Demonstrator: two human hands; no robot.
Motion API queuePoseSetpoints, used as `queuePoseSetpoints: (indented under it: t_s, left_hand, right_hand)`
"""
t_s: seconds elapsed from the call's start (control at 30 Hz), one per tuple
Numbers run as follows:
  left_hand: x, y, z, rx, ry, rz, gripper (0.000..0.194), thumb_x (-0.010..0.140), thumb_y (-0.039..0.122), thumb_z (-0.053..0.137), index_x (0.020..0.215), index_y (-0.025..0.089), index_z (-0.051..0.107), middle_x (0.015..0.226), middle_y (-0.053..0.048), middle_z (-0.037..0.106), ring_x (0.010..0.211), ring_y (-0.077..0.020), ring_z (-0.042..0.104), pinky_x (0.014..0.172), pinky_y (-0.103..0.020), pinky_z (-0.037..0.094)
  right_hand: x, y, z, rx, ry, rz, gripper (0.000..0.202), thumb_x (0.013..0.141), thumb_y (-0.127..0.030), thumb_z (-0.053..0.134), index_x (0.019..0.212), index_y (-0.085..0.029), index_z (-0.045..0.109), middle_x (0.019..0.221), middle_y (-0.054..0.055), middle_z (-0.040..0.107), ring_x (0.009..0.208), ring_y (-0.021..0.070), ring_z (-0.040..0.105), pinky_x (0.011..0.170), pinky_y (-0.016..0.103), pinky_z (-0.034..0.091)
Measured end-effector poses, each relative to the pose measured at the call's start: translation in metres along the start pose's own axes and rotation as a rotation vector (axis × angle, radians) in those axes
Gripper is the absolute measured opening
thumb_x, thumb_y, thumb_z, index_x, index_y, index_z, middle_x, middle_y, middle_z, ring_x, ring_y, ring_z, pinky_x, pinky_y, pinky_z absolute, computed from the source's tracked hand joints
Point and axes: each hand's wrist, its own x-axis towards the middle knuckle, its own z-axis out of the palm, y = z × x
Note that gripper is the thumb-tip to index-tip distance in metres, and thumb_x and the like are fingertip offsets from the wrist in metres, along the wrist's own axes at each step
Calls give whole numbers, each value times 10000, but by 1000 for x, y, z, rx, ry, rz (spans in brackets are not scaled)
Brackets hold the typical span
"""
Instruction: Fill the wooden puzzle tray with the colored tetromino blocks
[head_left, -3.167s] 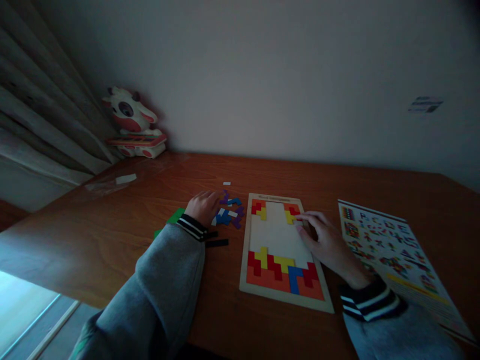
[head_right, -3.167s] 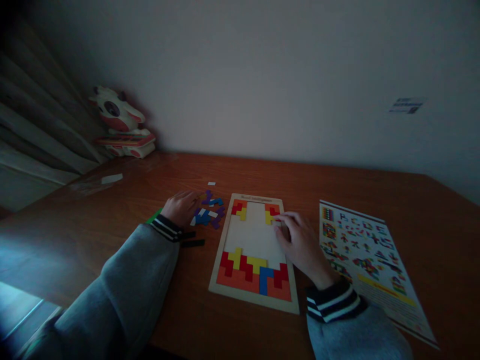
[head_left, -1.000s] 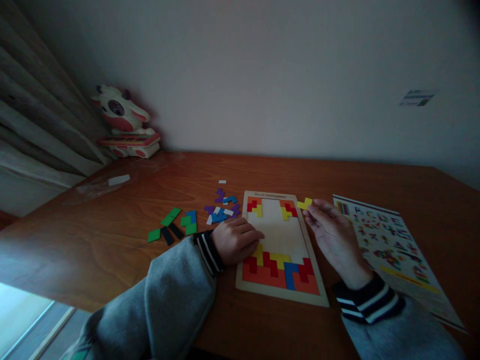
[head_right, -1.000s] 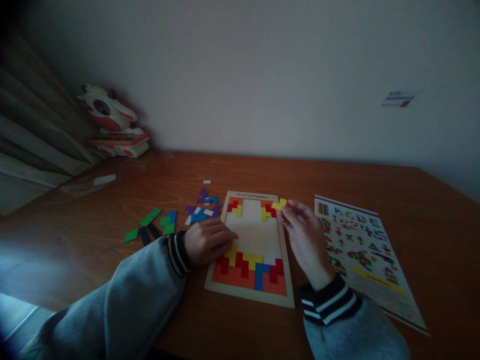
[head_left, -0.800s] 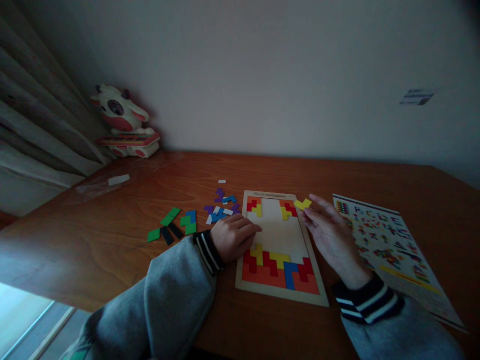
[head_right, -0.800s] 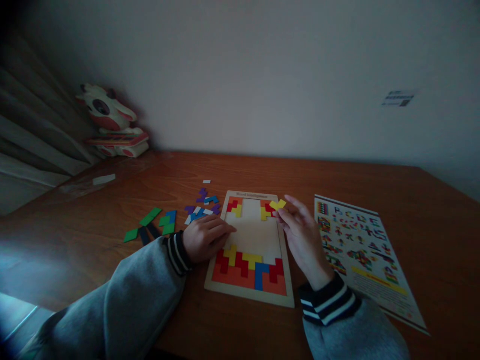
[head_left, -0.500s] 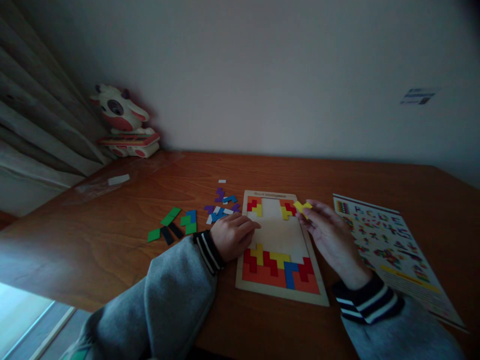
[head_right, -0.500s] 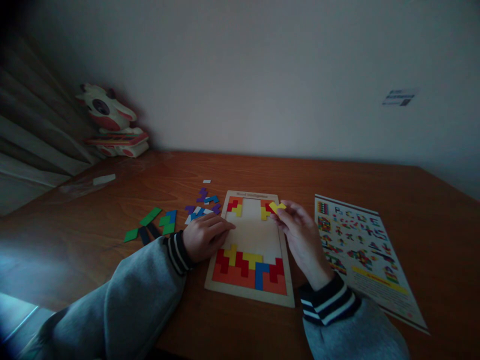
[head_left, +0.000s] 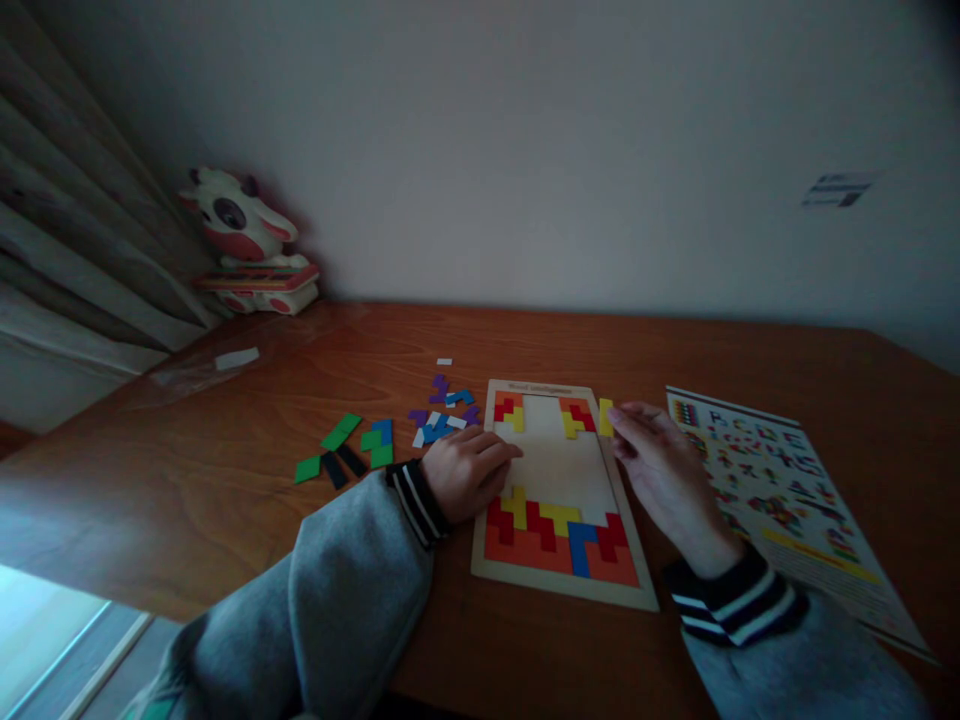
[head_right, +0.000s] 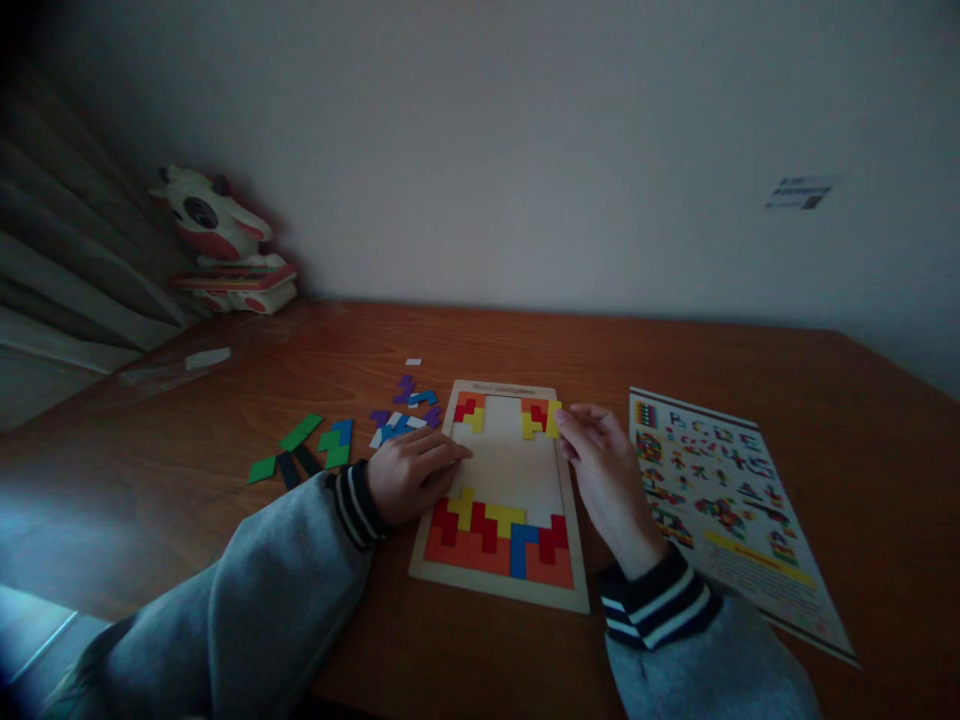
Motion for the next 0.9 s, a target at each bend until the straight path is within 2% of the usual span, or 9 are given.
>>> queuePoseSetpoints:
  t_s: [0.3, 0.5, 0.63, 0.77, 0.9]
  left_hand:
    - [-1, -1, 1, -4, -21, -5, 226, 918, 168, 479, 1066, 162, 649, 955, -80, 705, 839, -192, 642, 772, -333, 557]
    - [-1, -2, 1, 0, -26, 7, 232, 913, 166, 478, 1072, 162, 646, 949, -84, 698, 836, -189, 641, 767, -326, 554]
    - [-1, -2, 1, -3, -31, 11, 220, 906, 163, 490, 1061, 161, 646, 955, -79, 698, 842, -196, 638, 774, -336, 554]
    - [-1, -2, 1, 2, -35, 20, 213, 912, 169, 482, 1044, 162, 650, 954, -80, 700, 841, -193, 641, 777, -335, 555]
    - [-1, -1, 0, 11, -40, 15, 215, 910, 167, 479, 1033, 161, 656, 948, -83, 702, 835, -190, 643, 774, -333, 557]
  right_hand:
    - [-1, 3, -1, -43, -54, -33, 230, 669, -341, 849, 820, -251, 701, 867, -22, 677, 771, 128, 622, 715, 291, 519]
    - [2, 7, -8, -238, -85, -46, 326, 733, -403, 793, 1011, -242, 740, 977, 33, 727, 854, 173, 650, 759, 330, 531]
    - [6, 3, -14, -469, -144, -154, 415, 748, -406, 783, 1132, -262, 715, 1048, 39, 732, 911, 192, 664, 816, 360, 535]
    - [7, -2, -16, -557, -158, -236, 320, 781, -437, 748, 1052, -265, 749, 1033, 44, 748, 936, 219, 675, 852, 396, 538]
    - [6, -4, -16, -574, -226, -216, 269, 758, -443, 768, 963, -269, 777, 973, 40, 763, 928, 240, 680, 868, 409, 533]
